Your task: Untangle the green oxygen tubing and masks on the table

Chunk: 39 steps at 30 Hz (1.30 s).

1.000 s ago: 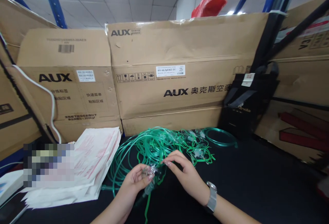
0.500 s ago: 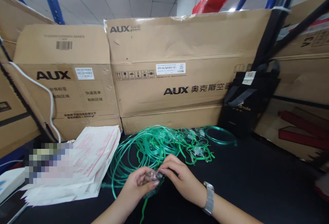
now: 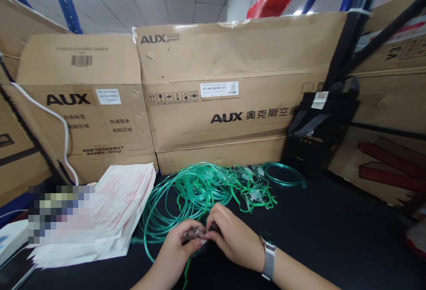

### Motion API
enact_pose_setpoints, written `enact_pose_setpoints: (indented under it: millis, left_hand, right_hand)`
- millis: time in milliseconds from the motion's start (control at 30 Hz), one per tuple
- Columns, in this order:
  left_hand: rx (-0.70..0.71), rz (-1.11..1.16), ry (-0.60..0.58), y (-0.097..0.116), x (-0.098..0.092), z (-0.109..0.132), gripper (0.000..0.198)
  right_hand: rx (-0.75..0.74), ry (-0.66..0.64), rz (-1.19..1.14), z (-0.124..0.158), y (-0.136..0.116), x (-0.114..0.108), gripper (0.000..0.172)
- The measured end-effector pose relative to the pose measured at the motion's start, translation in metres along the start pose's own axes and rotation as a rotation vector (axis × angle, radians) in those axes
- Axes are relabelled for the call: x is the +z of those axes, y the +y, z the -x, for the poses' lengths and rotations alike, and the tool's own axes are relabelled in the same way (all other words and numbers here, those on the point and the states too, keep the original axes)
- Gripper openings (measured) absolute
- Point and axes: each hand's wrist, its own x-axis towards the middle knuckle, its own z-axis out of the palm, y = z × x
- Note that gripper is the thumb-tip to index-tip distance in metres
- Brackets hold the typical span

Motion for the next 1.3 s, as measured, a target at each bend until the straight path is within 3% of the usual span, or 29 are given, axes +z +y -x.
enact_pose_setpoints:
  millis: [233,667,967,1133,1300]
  left_hand:
    - [-0.041,0.024,0.026,0.005,0.003,-0.002,0.016]
    - [0.054,-0.131,-0.016,0.01,-0.001,0.0,0.01]
    - [0.075,-0.318,0.085,0.006,0.005,0.004,0.009]
    - [0.068,-0.223,0.131,0.007,-0.001,-0.001,0.009]
    - [0.084,-0.184,0.179,0.008,-0.004,-0.005,0.007]
  right_hand:
    - [-0.02,0.011,0.063,0.001,-0.001,0.001,0.011]
    - [-0.023,0.005,0.096,0.001,0.0,0.002,0.008]
    - [-0.044,0.009,0.122,0.001,0.001,0.003,0.008]
    - [-0.099,0.05,0.175,0.003,-0.004,0.005,0.005]
    - [-0.107,0.133,0.268,0.003,-0.008,0.006,0.018]
